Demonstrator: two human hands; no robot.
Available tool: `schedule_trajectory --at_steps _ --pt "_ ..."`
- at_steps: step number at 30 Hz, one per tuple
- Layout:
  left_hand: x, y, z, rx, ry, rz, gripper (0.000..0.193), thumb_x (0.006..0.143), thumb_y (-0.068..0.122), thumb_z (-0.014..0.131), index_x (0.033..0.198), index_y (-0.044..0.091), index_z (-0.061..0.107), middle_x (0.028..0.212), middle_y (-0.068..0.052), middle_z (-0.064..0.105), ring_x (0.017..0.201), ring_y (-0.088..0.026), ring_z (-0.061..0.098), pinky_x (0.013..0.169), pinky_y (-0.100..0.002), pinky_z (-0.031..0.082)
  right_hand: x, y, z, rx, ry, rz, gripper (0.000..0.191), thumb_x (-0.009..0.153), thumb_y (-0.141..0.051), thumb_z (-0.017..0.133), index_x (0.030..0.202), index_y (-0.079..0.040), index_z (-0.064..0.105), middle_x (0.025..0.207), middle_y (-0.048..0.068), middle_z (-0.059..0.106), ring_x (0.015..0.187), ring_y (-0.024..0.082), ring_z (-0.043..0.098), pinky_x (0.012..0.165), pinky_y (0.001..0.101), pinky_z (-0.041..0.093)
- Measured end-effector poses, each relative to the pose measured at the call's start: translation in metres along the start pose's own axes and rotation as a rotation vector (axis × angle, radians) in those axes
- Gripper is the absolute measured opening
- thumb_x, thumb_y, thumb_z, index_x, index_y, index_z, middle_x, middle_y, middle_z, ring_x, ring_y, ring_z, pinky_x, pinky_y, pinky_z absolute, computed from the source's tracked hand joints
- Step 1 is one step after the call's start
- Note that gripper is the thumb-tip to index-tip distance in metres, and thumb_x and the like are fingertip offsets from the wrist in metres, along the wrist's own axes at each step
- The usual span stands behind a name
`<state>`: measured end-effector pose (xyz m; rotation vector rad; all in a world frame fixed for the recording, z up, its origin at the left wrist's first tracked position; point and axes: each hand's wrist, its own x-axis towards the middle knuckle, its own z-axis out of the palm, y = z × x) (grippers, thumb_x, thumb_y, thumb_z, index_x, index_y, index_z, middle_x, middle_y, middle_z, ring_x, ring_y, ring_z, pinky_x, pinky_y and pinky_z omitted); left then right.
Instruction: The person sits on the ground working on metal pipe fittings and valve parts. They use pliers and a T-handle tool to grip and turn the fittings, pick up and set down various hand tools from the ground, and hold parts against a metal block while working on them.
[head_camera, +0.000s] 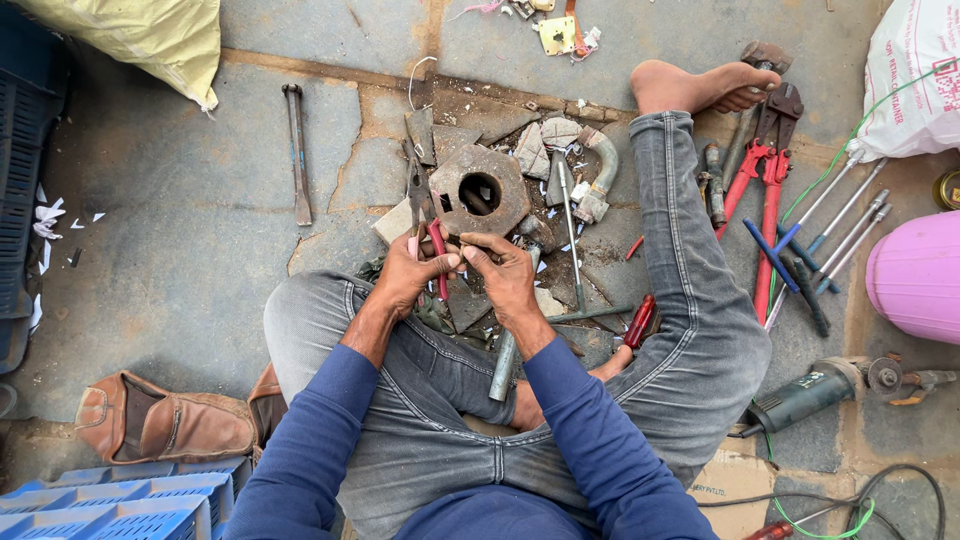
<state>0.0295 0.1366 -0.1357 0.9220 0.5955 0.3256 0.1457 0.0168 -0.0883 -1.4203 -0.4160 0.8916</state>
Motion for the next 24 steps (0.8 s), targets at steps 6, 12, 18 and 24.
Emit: schedule_trajectory --at_steps 6,12,18,24 --pt "0.0015 -0.0011 0.0013 0.062 0.058 0.050 0.049 0.082 0.001 0.083 0.123 -0.002 0.057 0.098 -0.012 0.074 0.085 -0.018 0.073 0.073 -0.031 0.062 0.0030 -0.0024 0.0023 0.038 0.020 0.153 0.030 0.100 -0.029 0.066 0.115 -0.005 0.077 0.103 0.003 0.077 0.086 0.007 0.067 0.072 0.0227 0.052" --pt "-0.0006 0.0008 0.0038 0.141 0.068 0.057 0.048 0.082 -0.001 0.081 0.123 -0.002 0.055 0.099 -0.012 0.075 0.086 -0.018 0.074 0.079 -0.032 0.064 0.0064 0.0031 0.0047 -0.016 0.003 0.122 0.027 0.094 -0.026 0.076 0.109 -0.004 0.079 0.097 0.005 0.078 0.082 0.010 0.065 0.072 0.0250 0.051" --pt "0.0004 -0.0019 0.0019 0.078 0.048 0.055 0.046 0.083 -0.003 0.078 0.122 -0.003 0.054 0.099 -0.014 0.074 0.085 -0.019 0.074 0.079 -0.033 0.065 0.0024 0.0056 0.0096 -0.177 -0.011 -0.148 0.022 0.098 -0.021 0.073 0.105 -0.001 0.078 0.101 0.007 0.074 0.093 0.014 0.069 0.085 0.0279 0.056" --pt "0.0004 -0.0022 0.0005 0.081 0.028 0.045 0.043 0.084 -0.005 0.077 0.121 -0.004 0.054 0.099 -0.015 0.074 0.086 -0.020 0.075 0.079 -0.033 0.064 0.0022 -0.0004 0.0047 -0.526 -0.039 -0.451 0.022 0.099 -0.022 0.068 0.103 -0.002 0.075 0.103 0.009 0.068 0.095 0.018 0.070 0.083 0.0296 0.061"
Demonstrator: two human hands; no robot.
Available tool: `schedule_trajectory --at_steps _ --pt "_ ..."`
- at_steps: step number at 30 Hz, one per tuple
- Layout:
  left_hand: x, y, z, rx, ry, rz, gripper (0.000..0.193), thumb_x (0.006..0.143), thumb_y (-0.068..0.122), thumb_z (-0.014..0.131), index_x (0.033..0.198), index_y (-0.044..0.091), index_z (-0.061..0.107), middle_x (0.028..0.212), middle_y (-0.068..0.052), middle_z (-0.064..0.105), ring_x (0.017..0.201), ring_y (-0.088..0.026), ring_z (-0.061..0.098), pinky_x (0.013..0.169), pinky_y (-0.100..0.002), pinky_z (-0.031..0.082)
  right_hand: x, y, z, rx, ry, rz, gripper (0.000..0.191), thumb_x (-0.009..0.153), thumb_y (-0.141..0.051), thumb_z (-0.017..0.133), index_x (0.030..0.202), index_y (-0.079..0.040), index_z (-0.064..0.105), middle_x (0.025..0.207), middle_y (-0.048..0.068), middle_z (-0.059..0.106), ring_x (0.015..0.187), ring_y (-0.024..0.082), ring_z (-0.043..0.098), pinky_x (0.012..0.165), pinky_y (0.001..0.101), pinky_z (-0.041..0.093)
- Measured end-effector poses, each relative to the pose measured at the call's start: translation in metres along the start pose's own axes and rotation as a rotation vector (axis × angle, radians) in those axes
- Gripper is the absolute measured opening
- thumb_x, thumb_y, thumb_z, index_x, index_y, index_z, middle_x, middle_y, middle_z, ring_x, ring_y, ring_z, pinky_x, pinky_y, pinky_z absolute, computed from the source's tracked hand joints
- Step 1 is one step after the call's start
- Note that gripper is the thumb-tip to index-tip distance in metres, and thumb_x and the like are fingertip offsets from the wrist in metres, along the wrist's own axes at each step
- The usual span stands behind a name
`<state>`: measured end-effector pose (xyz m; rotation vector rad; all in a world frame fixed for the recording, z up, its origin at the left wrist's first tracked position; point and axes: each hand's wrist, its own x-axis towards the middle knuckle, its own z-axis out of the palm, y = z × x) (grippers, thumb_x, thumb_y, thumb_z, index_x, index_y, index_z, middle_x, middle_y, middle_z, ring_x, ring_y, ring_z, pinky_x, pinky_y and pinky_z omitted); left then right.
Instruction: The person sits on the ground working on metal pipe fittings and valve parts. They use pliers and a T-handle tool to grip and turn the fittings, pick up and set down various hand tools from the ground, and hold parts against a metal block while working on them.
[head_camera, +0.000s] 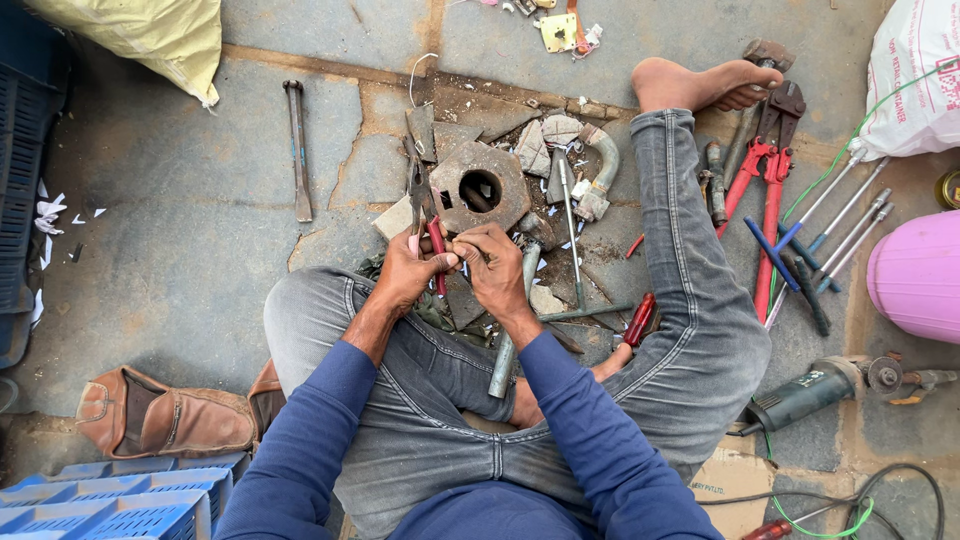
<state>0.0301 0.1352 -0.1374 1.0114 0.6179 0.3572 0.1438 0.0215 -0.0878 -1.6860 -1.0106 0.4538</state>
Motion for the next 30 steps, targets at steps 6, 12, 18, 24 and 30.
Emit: schedule_trajectory --at_steps 6,12,18,24,30 --pt "-0.001 0.003 0.002 0.005 -0.004 -0.025 0.044 0.083 -0.005 0.076 0.121 -0.003 0.055 0.098 -0.014 0.074 0.086 -0.021 0.075 0.079 -0.032 0.065 0.007 0.001 -0.011 -0.208 -0.052 -0.196 0.013 0.094 -0.012 0.075 0.101 -0.001 0.074 0.099 0.009 0.069 0.090 0.023 0.070 0.080 0.0334 0.058" --pt "0.001 0.003 0.002 -0.037 0.041 -0.045 0.043 0.084 -0.003 0.078 0.120 -0.003 0.056 0.095 -0.013 0.073 0.082 -0.020 0.074 0.072 -0.032 0.062 0.010 0.006 -0.019 -0.148 -0.145 -0.173 0.021 0.092 -0.013 0.074 0.108 0.001 0.072 0.107 0.010 0.070 0.098 0.023 0.071 0.084 0.0320 0.060" --pt "0.002 0.001 0.001 0.031 0.052 -0.010 0.044 0.082 -0.003 0.082 0.119 -0.002 0.058 0.097 -0.012 0.073 0.083 -0.018 0.072 0.074 -0.030 0.061 0.002 0.011 -0.008 0.295 -0.111 0.337 0.022 0.104 -0.019 0.066 0.113 0.000 0.073 0.104 0.007 0.073 0.096 0.011 0.067 0.084 0.0261 0.056" --pt "0.000 0.002 0.002 0.074 0.049 -0.011 0.042 0.083 0.001 0.080 0.118 -0.001 0.056 0.098 -0.010 0.074 0.088 -0.015 0.075 0.080 -0.030 0.064 0.002 0.005 0.001 0.361 -0.062 0.322 0.025 0.098 -0.021 0.071 0.107 0.003 0.070 0.097 0.007 0.077 0.091 0.011 0.073 0.082 0.0250 0.059" --pt "-0.001 0.002 0.003 0.110 0.046 0.056 0.043 0.084 -0.001 0.082 0.117 -0.001 0.056 0.097 -0.011 0.073 0.088 -0.016 0.072 0.080 -0.031 0.063 0.002 0.000 0.008 0.229 0.004 0.364 0.021 0.095 -0.020 0.076 0.099 0.000 0.072 0.089 0.005 0.075 0.084 0.011 0.071 0.077 0.0264 0.061"
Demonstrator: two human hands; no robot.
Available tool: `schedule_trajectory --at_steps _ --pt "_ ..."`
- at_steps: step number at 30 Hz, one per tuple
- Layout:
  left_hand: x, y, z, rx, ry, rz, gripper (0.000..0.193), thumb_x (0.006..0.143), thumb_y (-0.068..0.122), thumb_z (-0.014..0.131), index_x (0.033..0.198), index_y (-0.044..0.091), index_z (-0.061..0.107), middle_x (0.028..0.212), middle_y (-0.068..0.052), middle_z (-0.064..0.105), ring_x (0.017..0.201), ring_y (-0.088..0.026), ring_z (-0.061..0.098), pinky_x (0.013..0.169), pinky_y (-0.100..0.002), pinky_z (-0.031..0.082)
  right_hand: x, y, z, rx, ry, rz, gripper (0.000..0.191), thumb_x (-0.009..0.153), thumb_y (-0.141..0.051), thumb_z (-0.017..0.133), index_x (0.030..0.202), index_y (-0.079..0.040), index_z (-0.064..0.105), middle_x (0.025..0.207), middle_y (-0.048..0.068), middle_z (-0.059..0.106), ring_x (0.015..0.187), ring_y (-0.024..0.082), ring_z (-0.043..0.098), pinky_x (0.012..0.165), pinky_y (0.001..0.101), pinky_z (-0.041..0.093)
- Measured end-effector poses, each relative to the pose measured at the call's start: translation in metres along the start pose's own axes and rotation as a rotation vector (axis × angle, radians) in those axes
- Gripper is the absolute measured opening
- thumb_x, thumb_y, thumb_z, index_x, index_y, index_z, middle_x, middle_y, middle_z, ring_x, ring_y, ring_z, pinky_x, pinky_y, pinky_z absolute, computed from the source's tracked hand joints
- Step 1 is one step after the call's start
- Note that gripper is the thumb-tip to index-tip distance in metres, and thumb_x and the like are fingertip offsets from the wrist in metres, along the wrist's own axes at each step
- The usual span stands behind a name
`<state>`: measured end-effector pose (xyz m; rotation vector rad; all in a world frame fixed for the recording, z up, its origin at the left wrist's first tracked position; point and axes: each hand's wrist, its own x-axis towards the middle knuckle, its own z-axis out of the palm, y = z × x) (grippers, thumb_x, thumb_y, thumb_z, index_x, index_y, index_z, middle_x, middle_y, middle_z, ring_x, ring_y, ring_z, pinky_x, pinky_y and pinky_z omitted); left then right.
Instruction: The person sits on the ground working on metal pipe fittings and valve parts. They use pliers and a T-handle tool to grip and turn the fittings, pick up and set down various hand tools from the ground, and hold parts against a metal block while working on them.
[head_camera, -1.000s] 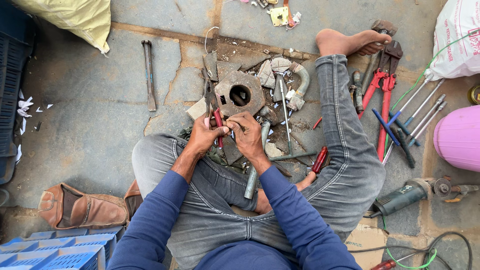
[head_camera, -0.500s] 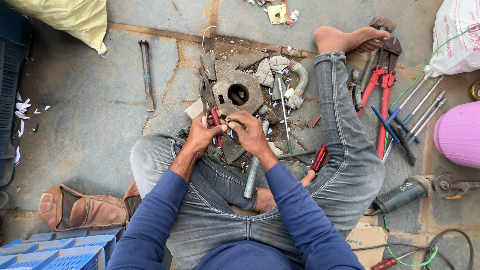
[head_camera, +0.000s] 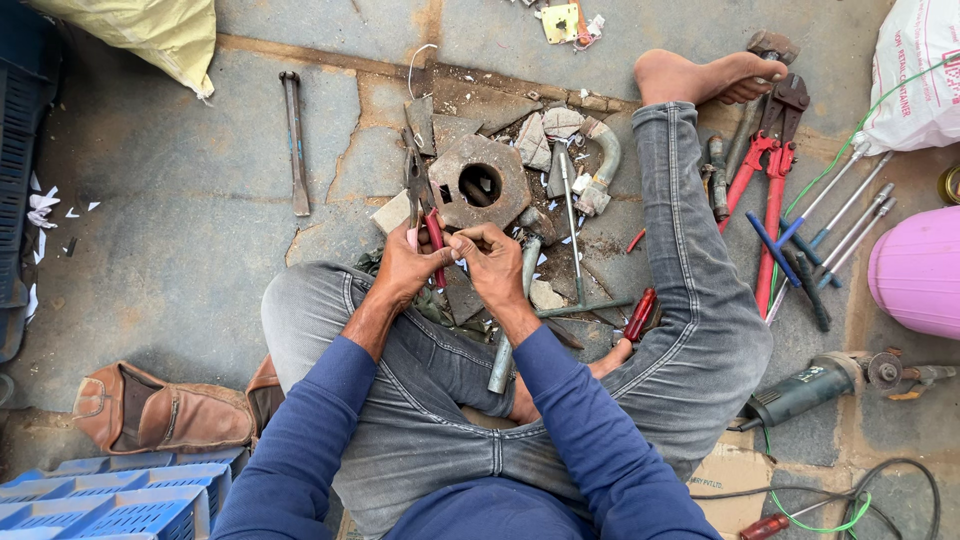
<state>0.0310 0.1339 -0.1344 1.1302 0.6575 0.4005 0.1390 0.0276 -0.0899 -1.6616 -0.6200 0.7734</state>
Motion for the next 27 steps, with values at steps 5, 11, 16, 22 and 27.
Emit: schedule_trajectory --at_steps 5,11,16,22,27 --pt "0.000 -0.001 -0.002 -0.180 -0.012 -0.029 0.044 0.081 -0.001 0.082 0.117 -0.001 0.056 0.097 -0.011 0.074 0.085 -0.018 0.074 0.079 -0.032 0.064 0.002 0.001 -0.004 0.153 -0.087 -0.096 0.019 0.095 -0.017 0.076 0.105 -0.001 0.076 0.098 0.003 0.072 0.092 0.011 0.068 0.085 0.0286 0.057" --pt "0.001 -0.002 -0.001 -0.169 0.009 -0.050 0.047 0.082 0.000 0.083 0.120 -0.003 0.056 0.097 -0.012 0.072 0.085 -0.020 0.074 0.079 -0.034 0.064 0.004 0.001 -0.012 0.464 -0.121 0.166 0.022 0.097 -0.020 0.071 0.107 -0.001 0.076 0.098 0.005 0.075 0.089 0.013 0.070 0.085 0.0299 0.060" --pt "0.001 -0.002 -0.001 -0.139 -0.006 -0.044 0.049 0.080 0.000 0.082 0.121 -0.002 0.055 0.099 -0.012 0.073 0.086 -0.019 0.074 0.079 -0.034 0.065 0.005 0.001 -0.005 0.400 -0.103 0.133 0.018 0.094 -0.012 0.076 0.105 0.002 0.074 0.096 0.008 0.075 0.087 0.013 0.068 0.081 0.0297 0.057" --pt "0.002 -0.002 -0.002 -0.218 -0.026 -0.029 0.044 0.084 0.000 0.081 0.119 -0.003 0.056 0.097 -0.014 0.073 0.084 -0.021 0.074 0.079 -0.035 0.065 0.000 0.002 -0.007 0.288 -0.085 0.058 0.017 0.094 -0.009 0.073 0.108 0.000 0.072 0.097 0.006 0.075 0.086 0.011 0.069 0.081 0.0278 0.058" --pt "0.002 -0.002 -0.002 -0.171 0.004 -0.032 0.042 0.083 -0.001 0.081 0.117 -0.002 0.056 0.097 -0.013 0.073 0.086 -0.020 0.074 0.080 -0.035 0.064 -0.003 0.003 -0.008 0.261 -0.029 0.055 0.018 0.098 -0.012 0.072 0.110 0.001 0.074 0.096 0.005 0.072 0.087 0.008 0.065 0.082 0.0247 0.056"
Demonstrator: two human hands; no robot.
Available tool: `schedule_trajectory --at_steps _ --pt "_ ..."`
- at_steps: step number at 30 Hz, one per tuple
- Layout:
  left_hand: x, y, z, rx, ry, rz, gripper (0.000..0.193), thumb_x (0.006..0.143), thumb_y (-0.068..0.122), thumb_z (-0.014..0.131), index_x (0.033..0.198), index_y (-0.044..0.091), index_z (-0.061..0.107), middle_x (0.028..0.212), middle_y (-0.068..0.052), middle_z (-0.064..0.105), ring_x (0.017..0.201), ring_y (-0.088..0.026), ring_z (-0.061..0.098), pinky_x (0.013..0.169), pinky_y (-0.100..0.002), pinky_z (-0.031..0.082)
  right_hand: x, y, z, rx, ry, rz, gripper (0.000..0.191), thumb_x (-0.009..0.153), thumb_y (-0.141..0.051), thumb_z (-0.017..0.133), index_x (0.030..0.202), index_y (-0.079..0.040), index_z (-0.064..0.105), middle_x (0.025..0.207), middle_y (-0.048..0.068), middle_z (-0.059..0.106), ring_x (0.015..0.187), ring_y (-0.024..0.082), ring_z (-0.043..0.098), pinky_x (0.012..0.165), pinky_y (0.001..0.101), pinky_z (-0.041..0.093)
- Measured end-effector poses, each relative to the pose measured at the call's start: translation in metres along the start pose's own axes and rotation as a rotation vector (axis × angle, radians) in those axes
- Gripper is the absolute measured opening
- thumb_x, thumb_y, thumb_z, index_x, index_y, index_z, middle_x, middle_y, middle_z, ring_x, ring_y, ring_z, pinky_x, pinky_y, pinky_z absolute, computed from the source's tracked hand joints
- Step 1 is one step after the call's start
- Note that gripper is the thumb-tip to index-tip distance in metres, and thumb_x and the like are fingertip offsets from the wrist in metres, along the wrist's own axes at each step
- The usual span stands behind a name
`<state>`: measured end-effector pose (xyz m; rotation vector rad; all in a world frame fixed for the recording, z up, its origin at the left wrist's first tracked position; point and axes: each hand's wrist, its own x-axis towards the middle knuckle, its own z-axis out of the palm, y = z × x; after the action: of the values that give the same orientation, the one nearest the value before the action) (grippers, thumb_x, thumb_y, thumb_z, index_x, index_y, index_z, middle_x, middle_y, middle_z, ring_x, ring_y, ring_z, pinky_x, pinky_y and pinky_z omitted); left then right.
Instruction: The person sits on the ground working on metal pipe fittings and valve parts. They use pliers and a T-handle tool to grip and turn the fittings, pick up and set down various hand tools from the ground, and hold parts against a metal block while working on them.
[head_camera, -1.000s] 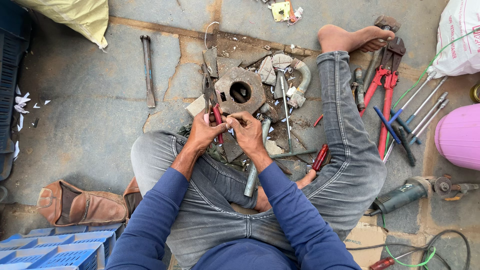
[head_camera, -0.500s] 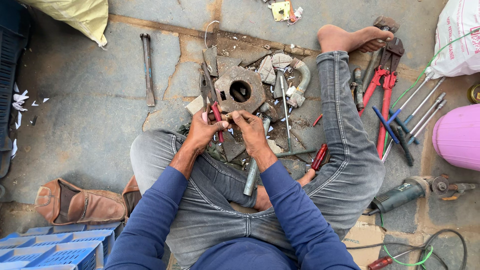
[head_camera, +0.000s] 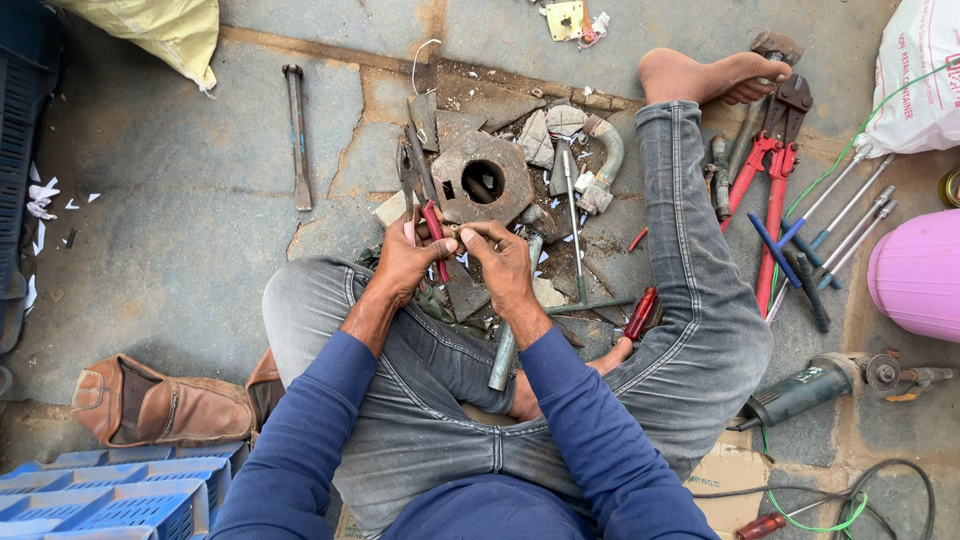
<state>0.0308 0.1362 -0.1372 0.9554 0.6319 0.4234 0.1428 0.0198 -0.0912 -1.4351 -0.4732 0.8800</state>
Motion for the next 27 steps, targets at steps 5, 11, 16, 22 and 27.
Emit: schedule_trajectory --at_steps 5,11,16,22,27 --pt "0.000 0.001 0.001 0.088 0.022 0.019 0.044 0.081 0.000 0.083 0.117 -0.001 0.056 0.099 -0.012 0.075 0.091 -0.019 0.074 0.083 -0.034 0.064 0.003 0.001 0.000 -0.039 0.034 0.055 0.019 0.095 -0.016 0.075 0.105 0.000 0.075 0.087 0.004 0.073 0.080 0.008 0.064 0.074 0.0244 0.054" --pt "0.001 0.001 0.002 0.079 0.028 0.003 0.044 0.081 0.001 0.083 0.116 -0.001 0.057 0.100 -0.011 0.074 0.091 -0.018 0.073 0.083 -0.033 0.065 0.001 -0.001 0.001 -0.242 -0.011 -0.112 0.012 0.094 -0.014 0.074 0.096 -0.002 0.072 0.102 0.004 0.067 0.088 0.009 0.065 0.077 0.0255 0.057" --pt "0.001 0.000 0.001 0.087 0.058 -0.012 0.045 0.081 0.002 0.084 0.116 0.000 0.056 0.099 -0.010 0.073 0.089 -0.017 0.072 0.079 -0.031 0.064 -0.003 0.001 -0.001 -0.449 -0.017 -0.368 0.013 0.094 -0.014 0.076 0.098 -0.003 0.073 0.110 0.006 0.065 0.096 0.014 0.066 0.082 0.0270 0.058" --pt "0.002 0.000 0.001 -0.008 0.033 -0.039 0.042 0.083 0.002 0.081 0.117 -0.002 0.056 0.096 -0.012 0.073 0.083 -0.020 0.074 0.072 -0.031 0.063 -0.005 0.007 -0.012 -0.376 0.056 -0.255 0.014 0.100 -0.018 0.071 0.099 -0.005 0.074 0.110 0.007 0.067 0.097 0.015 0.067 0.080 0.0276 0.059" --pt "0.002 0.000 0.001 -0.024 0.013 -0.041 0.042 0.084 0.000 0.080 0.119 -0.002 0.056 0.097 -0.014 0.074 0.083 -0.021 0.075 0.071 -0.031 0.062 -0.002 0.003 -0.011 -0.467 0.083 -0.333 0.028 0.098 -0.024 0.066 0.115 -0.003 0.071 0.113 0.009 0.065 0.098 0.015 0.069 0.082 0.0275 0.060"
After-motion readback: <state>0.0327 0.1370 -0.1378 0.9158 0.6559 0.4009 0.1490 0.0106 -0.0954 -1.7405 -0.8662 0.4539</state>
